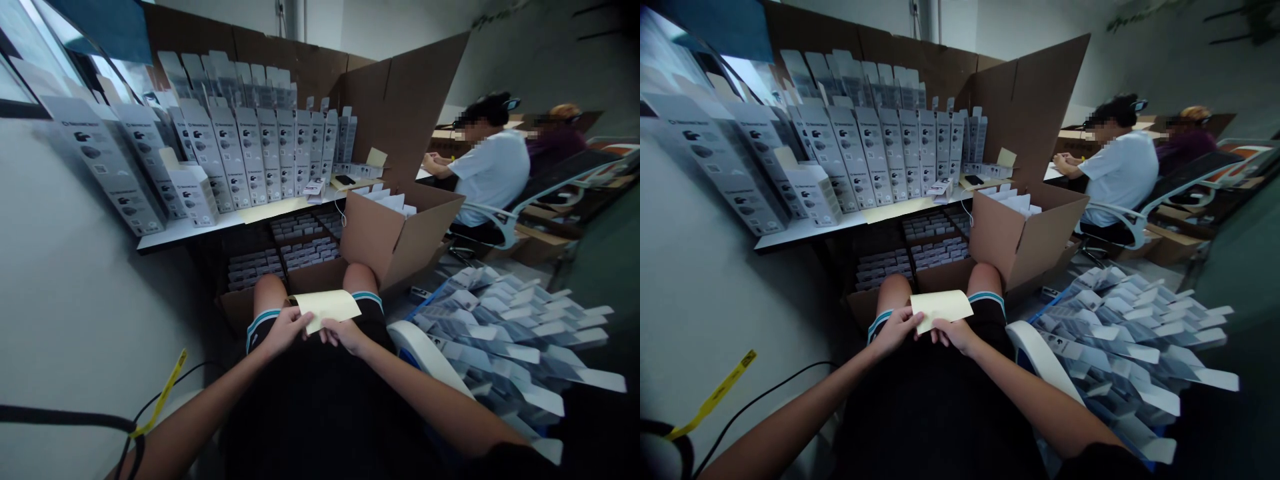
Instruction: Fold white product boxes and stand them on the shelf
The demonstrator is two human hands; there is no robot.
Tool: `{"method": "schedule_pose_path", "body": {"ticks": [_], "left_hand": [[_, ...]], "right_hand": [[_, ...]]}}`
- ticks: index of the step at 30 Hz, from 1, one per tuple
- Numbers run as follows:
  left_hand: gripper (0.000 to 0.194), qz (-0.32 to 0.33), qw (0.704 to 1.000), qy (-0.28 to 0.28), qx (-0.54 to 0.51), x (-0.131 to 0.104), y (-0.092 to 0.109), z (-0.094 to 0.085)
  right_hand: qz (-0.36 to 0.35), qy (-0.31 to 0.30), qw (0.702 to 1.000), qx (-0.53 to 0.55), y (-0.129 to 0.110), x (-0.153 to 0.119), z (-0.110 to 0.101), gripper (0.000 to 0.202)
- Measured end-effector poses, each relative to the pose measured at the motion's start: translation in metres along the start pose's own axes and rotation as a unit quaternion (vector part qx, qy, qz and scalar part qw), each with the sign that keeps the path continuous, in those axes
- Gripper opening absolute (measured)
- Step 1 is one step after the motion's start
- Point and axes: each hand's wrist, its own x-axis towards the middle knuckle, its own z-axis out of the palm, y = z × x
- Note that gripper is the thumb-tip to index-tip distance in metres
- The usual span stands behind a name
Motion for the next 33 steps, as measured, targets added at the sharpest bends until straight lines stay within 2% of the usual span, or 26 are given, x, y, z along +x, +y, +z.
{"method": "schedule_pose_path", "body": {"ticks": [5,10,12,16,18,22,27,33], "left_hand": [[0.054,-0.008,1.000,-0.023,-0.011,-0.001,0.003,0.002],[0.052,-0.019,1.000,-0.007,0.024,0.001,-0.002,0.003],[0.046,-0.007,0.998,0.033,0.047,0.003,-0.007,0.002],[0.030,0.060,0.977,0.163,0.123,0.002,-0.014,0.000],[0.023,0.093,0.964,0.185,0.169,-0.001,-0.013,-0.002],[0.016,0.126,0.953,0.148,0.232,-0.006,-0.008,-0.003],[0.024,0.132,0.954,0.085,0.256,-0.006,-0.006,-0.003],[0.030,0.140,0.959,0.010,0.246,-0.005,-0.001,-0.004]], "right_hand": [[-0.006,-0.001,1.000,-0.013,-0.002,0.000,0.000,0.029],[-0.023,-0.021,0.999,-0.037,-0.005,-0.002,-0.001,0.033],[-0.034,-0.020,0.998,-0.052,-0.006,-0.002,-0.001,0.036],[-0.049,-0.011,0.995,-0.090,-0.007,-0.004,-0.001,0.044],[-0.054,-0.009,0.993,-0.107,-0.006,-0.004,0.000,0.046],[-0.065,0.006,0.989,-0.135,-0.004,-0.003,0.001,0.050],[-0.073,0.030,0.980,-0.182,0.000,-0.002,0.001,0.056],[-0.082,0.028,0.969,-0.231,0.000,-0.003,0.002,0.053]]}}
